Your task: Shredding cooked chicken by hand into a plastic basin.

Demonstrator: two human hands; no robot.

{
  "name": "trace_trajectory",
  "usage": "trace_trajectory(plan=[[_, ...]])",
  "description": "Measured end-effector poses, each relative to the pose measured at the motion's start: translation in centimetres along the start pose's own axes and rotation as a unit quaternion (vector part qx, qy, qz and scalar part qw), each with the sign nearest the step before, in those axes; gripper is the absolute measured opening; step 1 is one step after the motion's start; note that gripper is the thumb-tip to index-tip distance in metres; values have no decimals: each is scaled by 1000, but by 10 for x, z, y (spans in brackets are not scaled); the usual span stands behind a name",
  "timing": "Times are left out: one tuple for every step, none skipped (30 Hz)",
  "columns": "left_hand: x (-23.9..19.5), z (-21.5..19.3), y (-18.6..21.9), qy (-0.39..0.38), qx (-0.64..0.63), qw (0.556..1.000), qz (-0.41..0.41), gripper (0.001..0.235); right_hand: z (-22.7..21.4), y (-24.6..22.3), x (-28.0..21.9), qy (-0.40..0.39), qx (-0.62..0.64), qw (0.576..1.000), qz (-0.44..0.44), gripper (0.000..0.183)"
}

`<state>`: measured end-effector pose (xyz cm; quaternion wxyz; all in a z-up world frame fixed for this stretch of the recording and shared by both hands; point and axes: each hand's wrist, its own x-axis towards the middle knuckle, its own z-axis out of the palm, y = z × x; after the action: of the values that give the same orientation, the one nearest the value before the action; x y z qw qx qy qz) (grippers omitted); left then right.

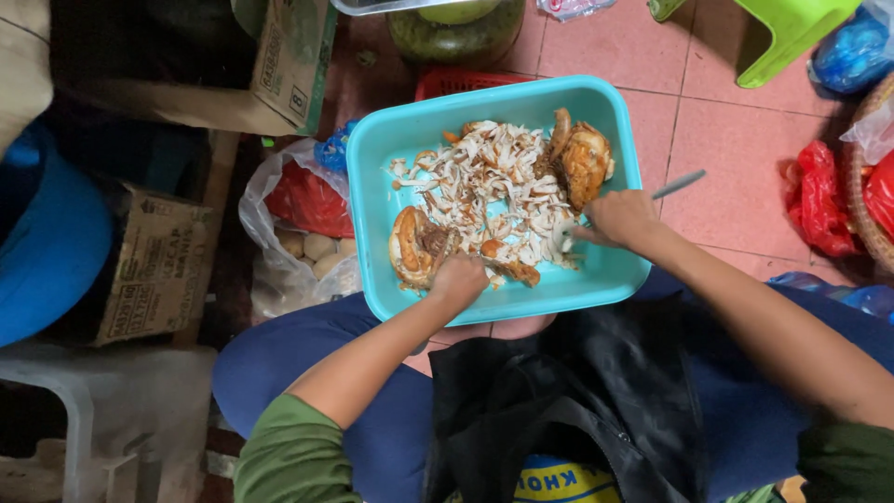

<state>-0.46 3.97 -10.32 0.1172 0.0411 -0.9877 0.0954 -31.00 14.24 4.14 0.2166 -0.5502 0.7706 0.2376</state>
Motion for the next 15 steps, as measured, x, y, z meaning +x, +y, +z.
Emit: trace_trajectory(plan=[[-1, 4, 2, 0, -1, 1000, 1, 9, -1, -2, -4, -1, 1, 1000, 1, 59], [-2, 7, 3, -2, 4, 1000, -8, 10, -2, -4, -9, 21, 0, 1000, -5, 64], [-4, 11, 5, -4, 10, 1000, -17, 10, -3, -7, -13, 44, 0, 999, -12, 70], [-4, 11, 5, -4, 9, 1000, -16, 10, 8, -5, -6, 43, 0, 999, -11, 70], [-4, 12, 5, -9, 6, 1000, -13, 10, 18, -3, 1, 53, -31, 998, -4, 70], [-5, 13, 4, -14, 2, 1000, -10, 10, 28, -1, 7, 63, -62, 996, 3, 70], [-5, 11, 4, -13, 2, 1000, -10, 10, 20, -2, -1, 63, -62, 996, 3, 70], [-4, 9, 4, -16, 2, 1000, -9, 10, 12, -3, -8, 59, -60, 996, 5, 73], [-4, 6, 4, -20, 3, 1000, -9, 11, 4, -5, -17, 53, -59, 997, 6, 75], [-4, 8, 4, -20, 2, 1000, -9, 11, -6, -7, -25, 53, -59, 997, 6, 75], [-5, 9, 5, -19, -7, 1000, -13, 11, -16, -10, -33, 40, -56, 998, 5, 77], [-6, 11, 5, -18, -16, 1000, -17, 10, -25, -14, -41, 28, -52, 998, 4, 78], [-7, 15, 7, -21, -19, 999, -18, 10, -18, -14, -36, 25, -51, 998, 1, 78], [-8, 20, 9, -24, -24, 999, -17, 10, -11, -15, -32, 12, -29, 1000, -1, 79], [-8, 25, 9, -25, -28, 999, -17, 10, -5, -16, -25, 1, -8, 1000, -4, 80]])
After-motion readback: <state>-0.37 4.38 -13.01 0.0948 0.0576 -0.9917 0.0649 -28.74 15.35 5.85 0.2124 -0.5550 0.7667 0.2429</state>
